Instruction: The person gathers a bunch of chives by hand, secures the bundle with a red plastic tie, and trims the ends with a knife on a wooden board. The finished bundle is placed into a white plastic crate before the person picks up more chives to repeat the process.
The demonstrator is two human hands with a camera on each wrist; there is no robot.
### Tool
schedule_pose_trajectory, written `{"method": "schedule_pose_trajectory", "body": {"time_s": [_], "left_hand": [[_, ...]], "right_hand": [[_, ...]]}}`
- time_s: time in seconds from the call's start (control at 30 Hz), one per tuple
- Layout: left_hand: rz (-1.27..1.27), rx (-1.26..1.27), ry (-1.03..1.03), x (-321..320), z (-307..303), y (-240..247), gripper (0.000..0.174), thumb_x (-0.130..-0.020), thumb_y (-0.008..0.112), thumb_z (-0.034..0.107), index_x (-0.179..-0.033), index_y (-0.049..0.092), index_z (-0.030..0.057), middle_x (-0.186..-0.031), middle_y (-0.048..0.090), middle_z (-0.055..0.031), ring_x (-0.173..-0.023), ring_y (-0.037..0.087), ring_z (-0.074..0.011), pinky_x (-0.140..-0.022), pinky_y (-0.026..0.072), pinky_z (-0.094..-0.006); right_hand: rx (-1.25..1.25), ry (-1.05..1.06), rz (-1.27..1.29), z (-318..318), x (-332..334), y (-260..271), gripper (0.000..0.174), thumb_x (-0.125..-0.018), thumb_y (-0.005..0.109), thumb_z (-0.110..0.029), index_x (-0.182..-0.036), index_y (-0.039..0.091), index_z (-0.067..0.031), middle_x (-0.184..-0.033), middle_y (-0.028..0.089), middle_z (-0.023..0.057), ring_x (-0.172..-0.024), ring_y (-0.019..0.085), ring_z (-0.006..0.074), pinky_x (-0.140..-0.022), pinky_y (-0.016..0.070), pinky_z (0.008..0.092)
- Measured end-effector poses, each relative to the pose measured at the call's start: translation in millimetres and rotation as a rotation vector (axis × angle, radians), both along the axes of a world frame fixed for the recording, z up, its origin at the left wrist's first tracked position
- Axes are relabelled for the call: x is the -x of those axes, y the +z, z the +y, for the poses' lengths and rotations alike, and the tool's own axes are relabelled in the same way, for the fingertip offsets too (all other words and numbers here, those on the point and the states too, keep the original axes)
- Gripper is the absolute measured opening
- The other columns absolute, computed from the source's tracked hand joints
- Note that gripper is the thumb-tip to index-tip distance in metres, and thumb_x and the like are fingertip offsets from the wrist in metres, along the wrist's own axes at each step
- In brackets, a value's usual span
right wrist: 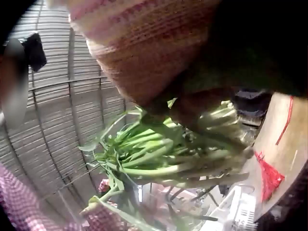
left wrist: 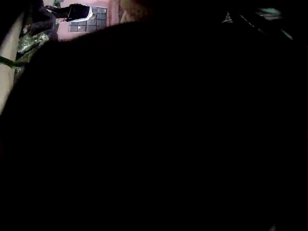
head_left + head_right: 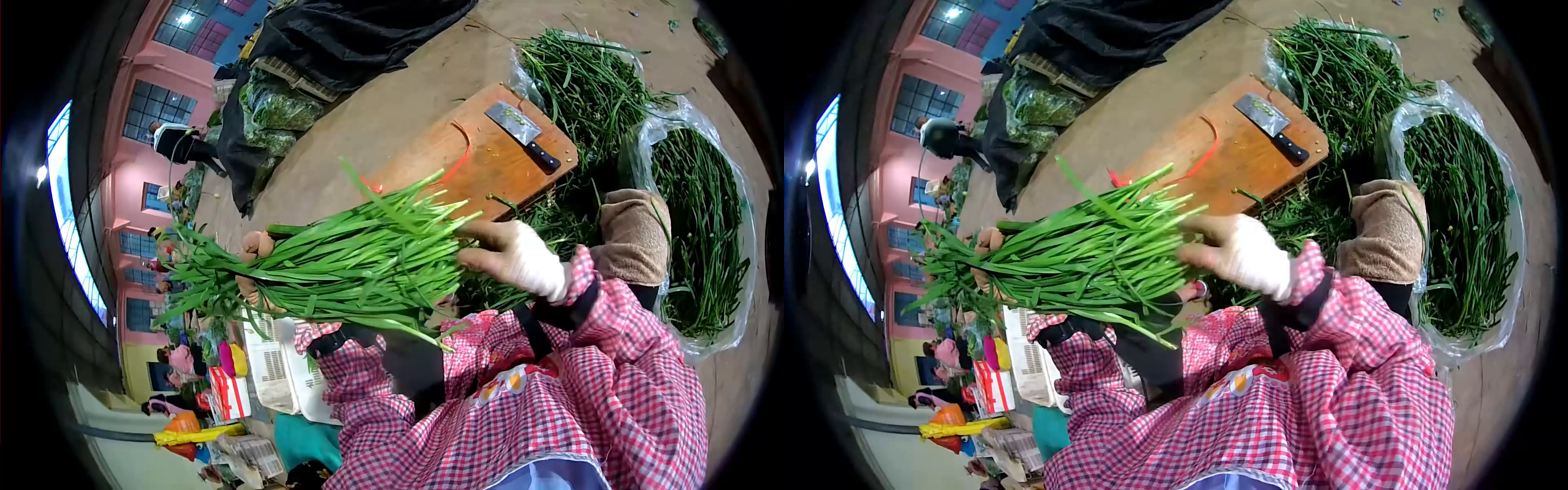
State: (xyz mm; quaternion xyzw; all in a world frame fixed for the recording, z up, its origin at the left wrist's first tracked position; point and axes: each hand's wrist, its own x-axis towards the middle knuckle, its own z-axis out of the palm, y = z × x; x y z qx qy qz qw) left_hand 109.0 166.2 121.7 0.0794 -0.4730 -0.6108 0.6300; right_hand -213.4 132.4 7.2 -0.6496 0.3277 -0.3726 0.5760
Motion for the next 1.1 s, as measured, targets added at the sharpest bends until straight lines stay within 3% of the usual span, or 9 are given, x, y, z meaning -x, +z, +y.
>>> {"method": "schedule_pose_trajectory", "body": {"time_s": [0.2, 0.27, 0.37, 0.5, 0.57, 0.63, 0.73, 0.93, 1.1], "left_hand": [[-0.003, 0.022, 0.195, 23, -1, -9, 0.015, -0.094, 0.053, 0.023, -0.097, 0.045, 0.0105, -0.083, 0.040, 0.0019, -0.074, 0.044, -0.0116, -0.083, 0.0420, -0.0326], [0.058, 0.118, 0.288, -6, -2, -22, 0.021, -0.092, 0.058, 0.022, -0.103, 0.048, 0.0080, -0.089, 0.043, -0.0011, -0.073, 0.046, -0.0117, -0.077, 0.0439, -0.0284], [0.361, 0.178, -0.535, -42, -23, -35, 0.029, -0.088, 0.067, 0.020, -0.106, 0.049, 0.0061, -0.100, 0.047, -0.0040, -0.078, 0.052, -0.0126, -0.073, 0.0454, -0.0269], [0.341, 0.182, -0.471, -60, -24, -38, 0.025, -0.086, 0.069, 0.018, -0.102, 0.051, 0.0087, -0.096, 0.049, -0.0012, -0.082, 0.054, -0.0126, -0.082, 0.0450, -0.0285], [0.329, 0.189, -0.388, -55, -18, -36, 0.025, -0.086, 0.069, 0.018, -0.101, 0.051, 0.0092, -0.096, 0.049, -0.0009, -0.083, 0.054, -0.0124, -0.084, 0.0445, -0.0286], [0.320, 0.194, -0.351, -49, -17, -35, 0.024, -0.086, 0.068, 0.019, -0.101, 0.051, 0.0097, -0.095, 0.049, -0.0005, -0.083, 0.054, -0.0122, -0.086, 0.0439, -0.0287], [0.322, 0.189, -0.305, -47, -17, -36, 0.024, -0.087, 0.068, 0.020, -0.101, 0.051, 0.0105, -0.094, 0.049, 0.0000, -0.084, 0.054, -0.0119, -0.088, 0.0431, -0.0288], [0.306, 0.197, -0.249, -43, -7, -33, 0.023, -0.087, 0.068, 0.021, -0.099, 0.051, 0.0121, -0.092, 0.049, 0.0010, -0.086, 0.054, -0.0113, -0.093, 0.0414, -0.0290], [0.302, 0.226, -0.269, -41, 8, -22, 0.022, -0.088, 0.067, 0.023, -0.099, 0.051, 0.0135, -0.090, 0.049, 0.0019, -0.088, 0.054, -0.0108, -0.097, 0.0400, -0.0291]], "right_hand": [[-0.546, 0.162, -0.422, -4, -45, -9, 0.021, -0.088, 0.066, -0.023, -0.084, 0.064, -0.0023, -0.063, 0.056, 0.0009, -0.055, 0.052, 0.0091, -0.052, 0.0406, 0.0253], [-0.395, 0.354, -0.416, -6, -16, -18, 0.018, -0.090, 0.063, -0.018, -0.082, 0.063, -0.0022, -0.063, 0.056, -0.0006, -0.055, 0.051, 0.0082, -0.052, 0.0393, 0.0250], [-0.432, 0.664, -0.308, -8, 30, -29, 0.019, -0.090, 0.063, -0.018, -0.081, 0.062, -0.0020, -0.063, 0.056, -0.0010, -0.057, 0.051, 0.0085, -0.053, 0.0398, 0.0258], [-0.362, 0.553, 0.279, -23, 78, -72, 0.019, -0.088, 0.066, -0.022, -0.092, 0.068, -0.0038, -0.072, 0.065, 0.0043, -0.067, 0.062, 0.0140, -0.063, 0.0506, 0.0290], [0.215, 0.495, 0.966, -28, 86, -79, 0.043, -0.082, 0.073, -0.037, -0.111, 0.067, -0.0067, -0.088, 0.071, 0.0150, -0.081, 0.069, 0.0239, -0.072, 0.0535, 0.0383], [0.192, 0.407, 0.940, -23, 87, -57, 0.064, -0.080, 0.075, -0.041, -0.131, 0.055, -0.0089, -0.106, 0.069, 0.0189, -0.097, 0.068, 0.0278, -0.082, 0.0539, 0.0401], [-0.102, 0.392, 0.230, -13, 66, -36, 0.084, -0.074, 0.078, -0.043, -0.140, 0.044, -0.0047, -0.131, 0.056, 0.0235, -0.123, 0.054, 0.0322, -0.103, 0.0435, 0.0369], [-0.285, 0.230, -0.402, 38, 10, -51, 0.055, -0.094, 0.061, -0.038, -0.127, 0.052, 0.0049, -0.110, 0.063, 0.0186, -0.109, 0.059, 0.0202, -0.090, 0.0479, 0.0311], [-0.190, 0.496, 0.074, 24, 40, -76, 0.027, -0.092, 0.061, -0.029, -0.105, 0.067, -0.0064, -0.091, 0.069, 0.0120, -0.085, 0.066, 0.0237, -0.078, 0.0514, 0.0340]]}}
